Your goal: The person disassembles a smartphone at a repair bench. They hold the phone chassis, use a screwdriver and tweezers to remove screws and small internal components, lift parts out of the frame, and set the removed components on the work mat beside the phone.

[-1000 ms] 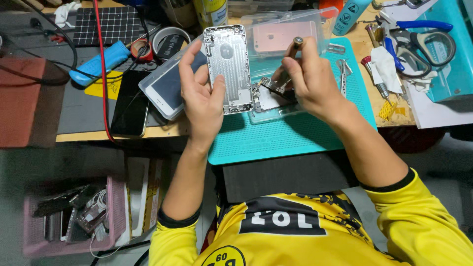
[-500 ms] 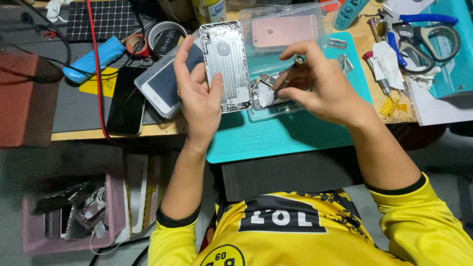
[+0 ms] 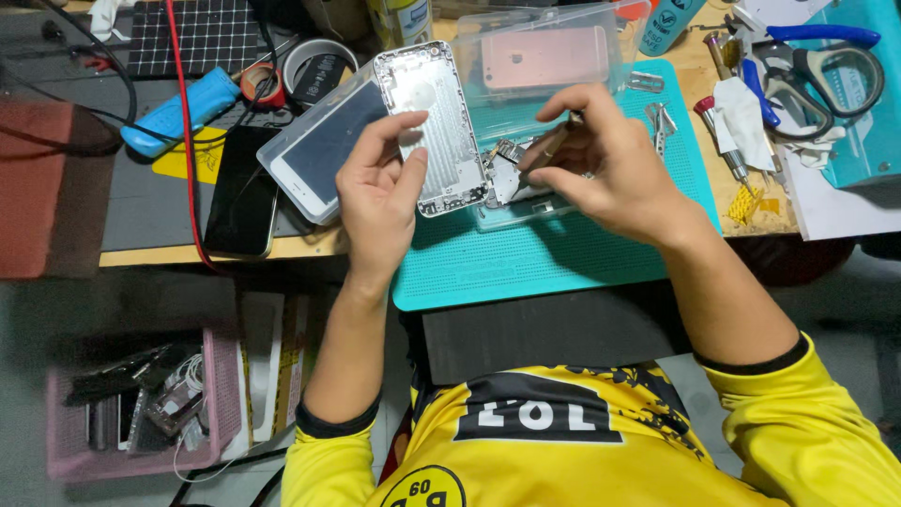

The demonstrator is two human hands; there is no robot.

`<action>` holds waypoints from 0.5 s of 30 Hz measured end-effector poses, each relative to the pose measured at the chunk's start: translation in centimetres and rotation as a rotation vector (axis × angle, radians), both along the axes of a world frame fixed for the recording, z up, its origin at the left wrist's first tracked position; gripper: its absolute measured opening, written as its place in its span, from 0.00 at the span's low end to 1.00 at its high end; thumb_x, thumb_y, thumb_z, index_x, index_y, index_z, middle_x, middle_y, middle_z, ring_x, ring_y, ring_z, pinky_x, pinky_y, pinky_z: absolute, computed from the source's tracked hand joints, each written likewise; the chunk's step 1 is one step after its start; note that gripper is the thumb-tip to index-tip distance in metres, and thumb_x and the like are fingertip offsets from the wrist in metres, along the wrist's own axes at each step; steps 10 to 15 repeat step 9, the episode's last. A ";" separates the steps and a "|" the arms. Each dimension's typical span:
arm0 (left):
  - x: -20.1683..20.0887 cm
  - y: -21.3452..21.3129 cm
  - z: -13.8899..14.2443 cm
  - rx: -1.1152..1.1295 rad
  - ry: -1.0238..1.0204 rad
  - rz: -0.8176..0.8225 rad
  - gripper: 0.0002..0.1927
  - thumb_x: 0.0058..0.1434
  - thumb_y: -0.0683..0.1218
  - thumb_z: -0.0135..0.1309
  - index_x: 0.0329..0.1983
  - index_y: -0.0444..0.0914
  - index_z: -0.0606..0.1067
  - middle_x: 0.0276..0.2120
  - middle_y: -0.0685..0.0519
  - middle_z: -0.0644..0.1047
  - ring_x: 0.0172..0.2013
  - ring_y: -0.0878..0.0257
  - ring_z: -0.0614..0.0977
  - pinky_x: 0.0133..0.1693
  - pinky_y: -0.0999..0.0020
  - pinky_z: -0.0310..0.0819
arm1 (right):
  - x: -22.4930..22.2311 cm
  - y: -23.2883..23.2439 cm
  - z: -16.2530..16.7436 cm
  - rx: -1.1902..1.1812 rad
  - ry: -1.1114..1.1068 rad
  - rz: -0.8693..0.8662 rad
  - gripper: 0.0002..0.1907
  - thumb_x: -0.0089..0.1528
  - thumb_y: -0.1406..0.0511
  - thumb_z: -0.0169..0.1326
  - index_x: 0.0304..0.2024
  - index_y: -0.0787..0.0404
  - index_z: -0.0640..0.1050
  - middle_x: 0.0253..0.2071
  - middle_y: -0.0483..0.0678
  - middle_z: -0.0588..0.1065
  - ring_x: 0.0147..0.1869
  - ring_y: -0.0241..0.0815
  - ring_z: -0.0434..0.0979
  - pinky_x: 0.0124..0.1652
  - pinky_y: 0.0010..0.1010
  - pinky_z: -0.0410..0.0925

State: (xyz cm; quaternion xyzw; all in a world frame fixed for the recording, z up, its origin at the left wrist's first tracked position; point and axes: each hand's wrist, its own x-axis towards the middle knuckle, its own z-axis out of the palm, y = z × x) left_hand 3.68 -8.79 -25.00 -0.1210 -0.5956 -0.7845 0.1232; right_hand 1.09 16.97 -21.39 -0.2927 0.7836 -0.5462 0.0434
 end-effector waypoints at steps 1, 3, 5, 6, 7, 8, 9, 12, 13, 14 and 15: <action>0.2 -0.1 0.0 -0.019 -0.057 0.000 0.15 0.70 0.29 0.51 0.59 0.29 0.73 0.47 0.48 0.76 0.44 0.69 0.75 0.46 0.77 0.70 | 0.0 0.3 0.1 -0.049 -0.019 0.000 0.27 0.64 0.78 0.59 0.60 0.63 0.61 0.46 0.55 0.80 0.53 0.43 0.84 0.51 0.31 0.77; 0.4 -0.2 0.1 -0.044 -0.101 -0.033 0.13 0.68 0.30 0.56 0.55 0.29 0.76 0.42 0.52 0.77 0.38 0.73 0.74 0.40 0.79 0.68 | 0.2 0.7 0.2 -0.176 -0.009 -0.018 0.27 0.66 0.79 0.59 0.59 0.63 0.60 0.46 0.57 0.79 0.52 0.45 0.83 0.51 0.32 0.78; 0.7 0.1 0.2 -0.057 -0.079 -0.099 0.14 0.66 0.31 0.59 0.54 0.30 0.77 0.43 0.54 0.77 0.42 0.74 0.76 0.44 0.80 0.72 | 0.3 1.0 0.4 -0.303 -0.013 -0.022 0.26 0.68 0.80 0.58 0.59 0.62 0.59 0.46 0.59 0.78 0.51 0.46 0.83 0.52 0.32 0.78; 0.7 0.2 0.3 -0.083 -0.062 -0.121 0.14 0.65 0.31 0.60 0.54 0.30 0.77 0.44 0.54 0.77 0.43 0.73 0.77 0.45 0.79 0.73 | 0.2 1.1 0.5 -0.367 -0.023 -0.017 0.26 0.69 0.80 0.58 0.60 0.61 0.58 0.46 0.60 0.79 0.51 0.46 0.84 0.53 0.33 0.79; 0.8 0.5 0.3 -0.109 -0.046 -0.143 0.15 0.65 0.31 0.62 0.54 0.30 0.77 0.44 0.54 0.77 0.44 0.73 0.77 0.46 0.78 0.74 | 0.2 1.1 0.5 -0.404 -0.022 -0.017 0.26 0.69 0.80 0.58 0.60 0.61 0.58 0.46 0.60 0.79 0.52 0.47 0.84 0.53 0.33 0.79; 0.9 0.7 0.4 -0.135 -0.029 -0.165 0.16 0.64 0.31 0.63 0.54 0.31 0.78 0.45 0.55 0.77 0.45 0.72 0.78 0.46 0.77 0.75 | 0.1 1.1 0.5 -0.441 -0.020 -0.016 0.26 0.70 0.80 0.58 0.60 0.60 0.58 0.46 0.61 0.79 0.52 0.47 0.84 0.53 0.34 0.79; 1.1 0.9 0.5 -0.149 -0.036 -0.183 0.15 0.64 0.32 0.64 0.54 0.32 0.78 0.44 0.55 0.77 0.45 0.71 0.78 0.47 0.77 0.74 | 0.1 1.1 0.5 -0.449 -0.007 -0.022 0.26 0.70 0.80 0.58 0.60 0.60 0.58 0.47 0.61 0.79 0.52 0.47 0.84 0.52 0.34 0.79; 1.1 0.9 0.5 -0.149 -0.036 -0.183 0.15 0.64 0.32 0.64 0.54 0.32 0.78 0.44 0.55 0.77 0.45 0.71 0.78 0.47 0.77 0.74 | 0.1 1.1 0.5 -0.449 -0.007 -0.022 0.26 0.70 0.80 0.58 0.60 0.60 0.58 0.47 0.61 0.79 0.52 0.47 0.84 0.52 0.34 0.79; 1.1 0.9 0.5 -0.149 -0.036 -0.183 0.15 0.64 0.32 0.64 0.54 0.32 0.78 0.44 0.55 0.77 0.45 0.71 0.78 0.47 0.77 0.74 | 0.1 1.1 0.5 -0.449 -0.007 -0.022 0.26 0.70 0.80 0.58 0.60 0.60 0.58 0.47 0.61 0.79 0.52 0.47 0.84 0.52 0.34 0.79; 1.1 0.9 0.5 -0.149 -0.036 -0.183 0.15 0.64 0.32 0.64 0.54 0.32 0.78 0.44 0.55 0.77 0.45 0.71 0.78 0.47 0.77 0.74 | 0.1 1.1 0.5 -0.449 -0.007 -0.022 0.26 0.70 0.80 0.58 0.60 0.60 0.58 0.47 0.61 0.79 0.52 0.47 0.84 0.52 0.34 0.79; 1.1 0.9 0.5 -0.149 -0.036 -0.183 0.15 0.64 0.32 0.64 0.54 0.32 0.78 0.44 0.55 0.77 0.45 0.71 0.78 0.47 0.77 0.74 | 0.1 1.1 0.5 -0.449 -0.007 -0.022 0.26 0.70 0.80 0.58 0.60 0.60 0.58 0.47 0.61 0.79 0.52 0.47 0.84 0.52 0.34 0.79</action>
